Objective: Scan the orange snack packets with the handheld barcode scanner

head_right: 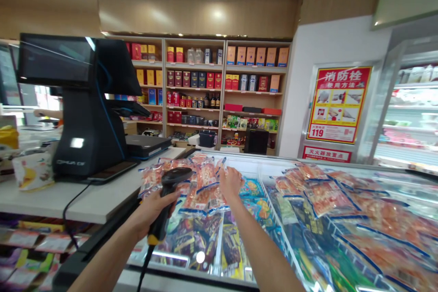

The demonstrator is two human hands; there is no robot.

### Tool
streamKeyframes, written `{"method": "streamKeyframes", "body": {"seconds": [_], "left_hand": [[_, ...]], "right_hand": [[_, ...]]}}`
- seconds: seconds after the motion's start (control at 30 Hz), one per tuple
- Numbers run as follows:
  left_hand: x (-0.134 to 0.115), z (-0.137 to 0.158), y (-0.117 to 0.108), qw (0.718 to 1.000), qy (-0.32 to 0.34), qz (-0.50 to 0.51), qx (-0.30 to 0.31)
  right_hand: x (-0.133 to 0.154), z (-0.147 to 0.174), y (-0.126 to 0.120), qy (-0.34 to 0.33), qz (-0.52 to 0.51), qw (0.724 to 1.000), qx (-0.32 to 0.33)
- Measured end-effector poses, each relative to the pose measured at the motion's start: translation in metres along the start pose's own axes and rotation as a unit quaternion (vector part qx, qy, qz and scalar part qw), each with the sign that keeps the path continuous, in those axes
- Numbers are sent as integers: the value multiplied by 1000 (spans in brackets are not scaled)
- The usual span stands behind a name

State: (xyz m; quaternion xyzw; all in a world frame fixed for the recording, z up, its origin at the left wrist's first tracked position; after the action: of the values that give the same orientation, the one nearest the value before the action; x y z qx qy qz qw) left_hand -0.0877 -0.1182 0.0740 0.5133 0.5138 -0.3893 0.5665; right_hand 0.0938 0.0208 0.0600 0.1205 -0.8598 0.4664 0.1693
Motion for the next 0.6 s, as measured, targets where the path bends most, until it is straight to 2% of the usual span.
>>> {"method": "streamKeyframes", "body": {"seconds": [0.13, 0.23, 0.33, 0.43, 0.53, 0.6], "left_hand": [[4, 2, 35, 998, -6, 2, 65], [8, 6, 60, 997, -23, 9, 77], [10, 10, 80, 995, -25, 14, 95], [16, 9, 95, 992, -25, 17, 122], [23, 5, 103, 989, -39, 23, 142], [27, 3, 106, 987, -47, 24, 149]], "right_hand": [[-75, -14, -13, 56, 83, 995, -19], [-137, -22, -21, 84, 171, 982, -10], [-181, -22, -24, 92, 236, 967, 18], [-194, -13, -24, 69, 271, 958, 56], [-183, -6, -26, 11, 277, 957, 91], [-178, -7, -33, -5, 266, 960, 84]]}}
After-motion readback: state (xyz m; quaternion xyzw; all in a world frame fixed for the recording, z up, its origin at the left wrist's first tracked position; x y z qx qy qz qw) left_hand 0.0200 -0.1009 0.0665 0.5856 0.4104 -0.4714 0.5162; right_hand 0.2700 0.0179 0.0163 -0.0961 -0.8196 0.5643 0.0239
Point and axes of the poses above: each hand's wrist, its own z-axis away from the middle knuckle, its own y-axis out of the palm, x = y × z, the point moved 4 cm from there along -z, towards the middle knuckle, and after that the axes turned 14 degrees about z, right-handed, at the moved point
